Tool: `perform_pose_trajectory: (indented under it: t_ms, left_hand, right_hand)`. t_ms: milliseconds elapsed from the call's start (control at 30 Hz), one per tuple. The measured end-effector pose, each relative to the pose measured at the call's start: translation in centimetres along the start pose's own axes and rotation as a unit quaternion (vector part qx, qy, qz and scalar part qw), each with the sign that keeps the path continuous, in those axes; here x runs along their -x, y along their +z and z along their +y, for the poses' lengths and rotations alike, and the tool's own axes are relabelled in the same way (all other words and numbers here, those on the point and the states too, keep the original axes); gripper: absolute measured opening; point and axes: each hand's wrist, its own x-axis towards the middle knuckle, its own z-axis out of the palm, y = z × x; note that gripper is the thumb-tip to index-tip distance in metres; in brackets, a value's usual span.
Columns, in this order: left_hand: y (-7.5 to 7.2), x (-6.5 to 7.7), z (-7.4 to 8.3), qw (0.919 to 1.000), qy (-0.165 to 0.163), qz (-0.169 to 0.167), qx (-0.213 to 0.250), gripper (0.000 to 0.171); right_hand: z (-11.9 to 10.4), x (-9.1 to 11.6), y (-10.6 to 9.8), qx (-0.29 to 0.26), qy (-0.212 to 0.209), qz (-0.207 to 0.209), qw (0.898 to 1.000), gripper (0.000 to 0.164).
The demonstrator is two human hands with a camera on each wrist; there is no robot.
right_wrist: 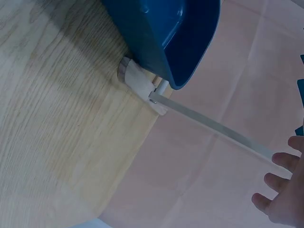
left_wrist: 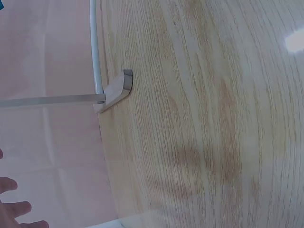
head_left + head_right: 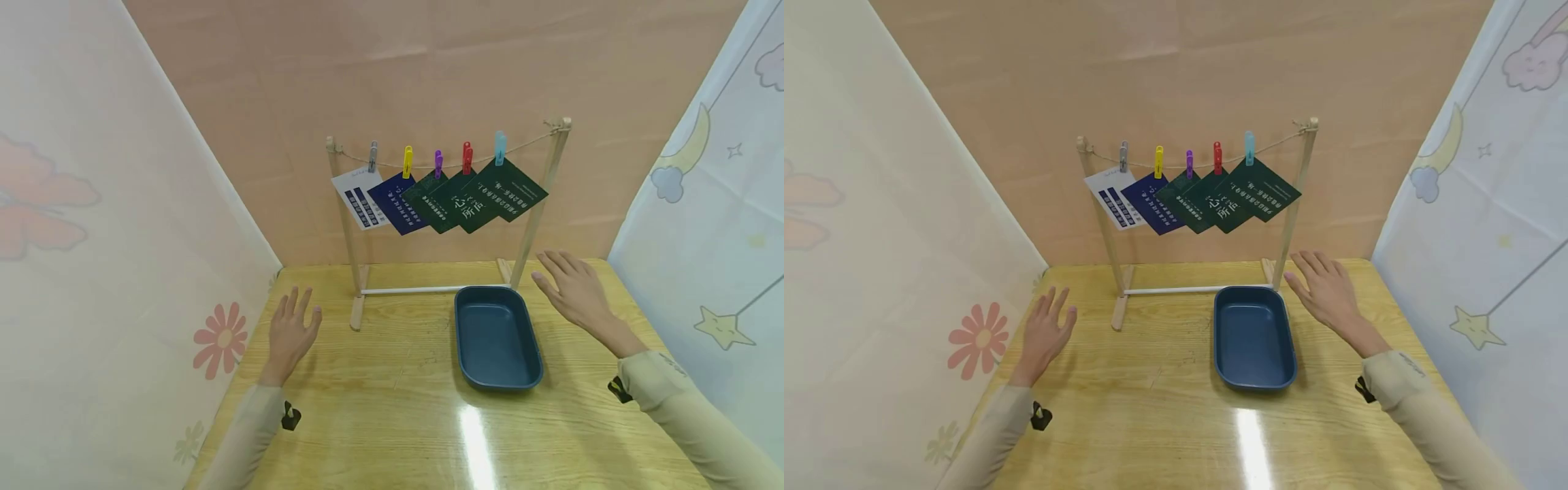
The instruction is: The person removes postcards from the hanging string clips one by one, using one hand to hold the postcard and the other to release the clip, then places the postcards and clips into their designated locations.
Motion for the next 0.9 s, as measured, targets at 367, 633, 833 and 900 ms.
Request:
perform_pose_trajectory:
  t_ms: [367, 633, 833, 900]
  left_hand:
    - [0.5, -0.3, 0.9, 0.999, 0.006, 0.02, 0.039, 0.058]
    - [1.1, -0.7, 1.6, 0.9971, 0.007, 0.043, 0.062, 0.056]
    - [1.1, -0.9, 2.0, 0.9969, 0.0, 0.035, 0.07, 0.056]
    - [1.2, -0.9, 2.1, 0.997, -0.002, 0.031, 0.072, 0.056]
  right_hand:
    - [-1.9, -1.5, 0.6, -0.003, -0.018, 0.026, 0.999, 0.06]
    - [-2.6, -2.5, 1.1, -0.015, -0.031, 0.038, 0.999, 0.055]
    - [-3.3, -3.1, 1.3, -0.024, -0.035, 0.043, 0.998, 0.052]
    - [-3.6, -3.2, 1.3, -0.026, -0.035, 0.042, 0.998, 0.052]
